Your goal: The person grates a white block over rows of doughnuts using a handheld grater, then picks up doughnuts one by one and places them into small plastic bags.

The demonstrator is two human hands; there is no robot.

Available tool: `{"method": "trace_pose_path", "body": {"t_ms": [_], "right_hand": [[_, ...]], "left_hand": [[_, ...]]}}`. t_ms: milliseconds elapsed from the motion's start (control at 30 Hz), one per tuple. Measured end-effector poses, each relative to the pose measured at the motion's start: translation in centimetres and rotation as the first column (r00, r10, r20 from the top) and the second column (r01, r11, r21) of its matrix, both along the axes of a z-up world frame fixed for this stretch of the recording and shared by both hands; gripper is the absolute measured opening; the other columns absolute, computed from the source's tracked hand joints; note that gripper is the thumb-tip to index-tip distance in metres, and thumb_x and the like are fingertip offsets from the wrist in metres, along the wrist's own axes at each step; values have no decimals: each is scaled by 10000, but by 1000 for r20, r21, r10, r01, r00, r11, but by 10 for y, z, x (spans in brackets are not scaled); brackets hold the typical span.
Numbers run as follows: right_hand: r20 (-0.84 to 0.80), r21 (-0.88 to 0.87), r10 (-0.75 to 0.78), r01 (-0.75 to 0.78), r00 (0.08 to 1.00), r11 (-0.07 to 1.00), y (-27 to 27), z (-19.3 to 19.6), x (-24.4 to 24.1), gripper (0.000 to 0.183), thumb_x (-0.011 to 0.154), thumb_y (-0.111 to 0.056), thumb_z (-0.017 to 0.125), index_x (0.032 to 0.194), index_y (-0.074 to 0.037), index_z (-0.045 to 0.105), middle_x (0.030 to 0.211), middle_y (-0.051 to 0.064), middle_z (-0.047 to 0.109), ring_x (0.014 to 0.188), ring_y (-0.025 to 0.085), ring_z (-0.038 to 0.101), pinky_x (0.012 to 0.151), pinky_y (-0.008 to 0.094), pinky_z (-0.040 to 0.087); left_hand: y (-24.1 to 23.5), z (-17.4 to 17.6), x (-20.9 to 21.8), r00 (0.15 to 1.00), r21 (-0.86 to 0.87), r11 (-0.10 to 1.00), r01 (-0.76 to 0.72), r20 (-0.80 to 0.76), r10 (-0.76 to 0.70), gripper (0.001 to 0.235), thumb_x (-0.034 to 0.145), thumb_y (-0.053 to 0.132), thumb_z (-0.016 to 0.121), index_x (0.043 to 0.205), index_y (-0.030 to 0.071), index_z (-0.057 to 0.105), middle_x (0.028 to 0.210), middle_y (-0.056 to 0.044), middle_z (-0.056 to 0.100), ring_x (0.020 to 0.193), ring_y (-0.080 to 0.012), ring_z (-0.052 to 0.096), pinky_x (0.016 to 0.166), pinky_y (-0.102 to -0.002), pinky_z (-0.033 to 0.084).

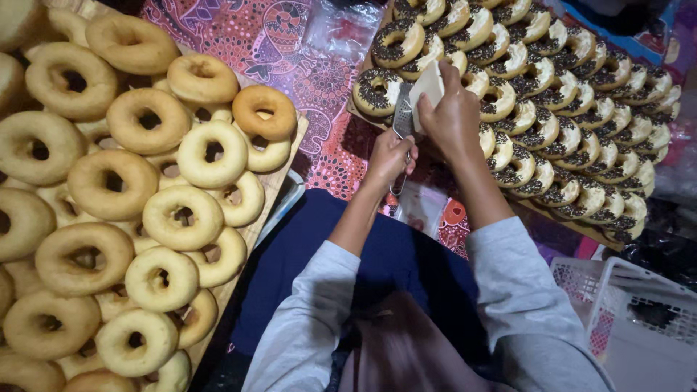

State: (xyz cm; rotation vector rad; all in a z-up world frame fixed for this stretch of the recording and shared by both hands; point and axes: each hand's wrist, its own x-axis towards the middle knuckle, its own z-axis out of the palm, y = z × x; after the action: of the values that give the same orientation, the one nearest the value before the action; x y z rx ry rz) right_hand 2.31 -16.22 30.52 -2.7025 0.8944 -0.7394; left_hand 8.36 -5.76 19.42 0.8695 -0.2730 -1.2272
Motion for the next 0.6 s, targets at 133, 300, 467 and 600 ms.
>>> {"method": "trace_pose_path", "body": {"t_ms": [133,300,467,600], "right_hand": [[-41,-39,-57,56,998,998,-7,-14,10,561,887,-155,733,1373,28,521,993,303,721,884,482,710,789,540,567],[-46,-32,-81,80,996,996,-14,-21,14,546,869,-139,721,1355,14,524,986,299,725,859,469,720,775,528,577],[-117,44,-98,104,988,994,-20,-21,16,580,844,-174,767,1349,23,561,1011,304,727,889,456,718,801,511,579],[-10,219,-109,108,994,970,-35,-5,7,633,819,-181,771,1379,41,577,1164,292,724,995,365,737,916,438,575]], "left_hand": [[1,-5,-3,999,-14,1000,-20,37,20,28,956,29,557,972,15,538,665,-75,569,439,-136,495,387,-286,397],[10,-2,-10,998,-2,1000,-17,68,17,33,960,27,548,993,21,546,668,-66,560,445,-126,496,387,-278,401],[70,6,-31,983,69,996,49,176,-61,48,1012,95,525,1007,47,531,657,-54,577,415,-115,498,359,-256,360],[119,12,-50,990,84,986,141,0,-142,78,1023,120,531,993,49,523,676,-48,585,399,-108,484,330,-241,295]]}}
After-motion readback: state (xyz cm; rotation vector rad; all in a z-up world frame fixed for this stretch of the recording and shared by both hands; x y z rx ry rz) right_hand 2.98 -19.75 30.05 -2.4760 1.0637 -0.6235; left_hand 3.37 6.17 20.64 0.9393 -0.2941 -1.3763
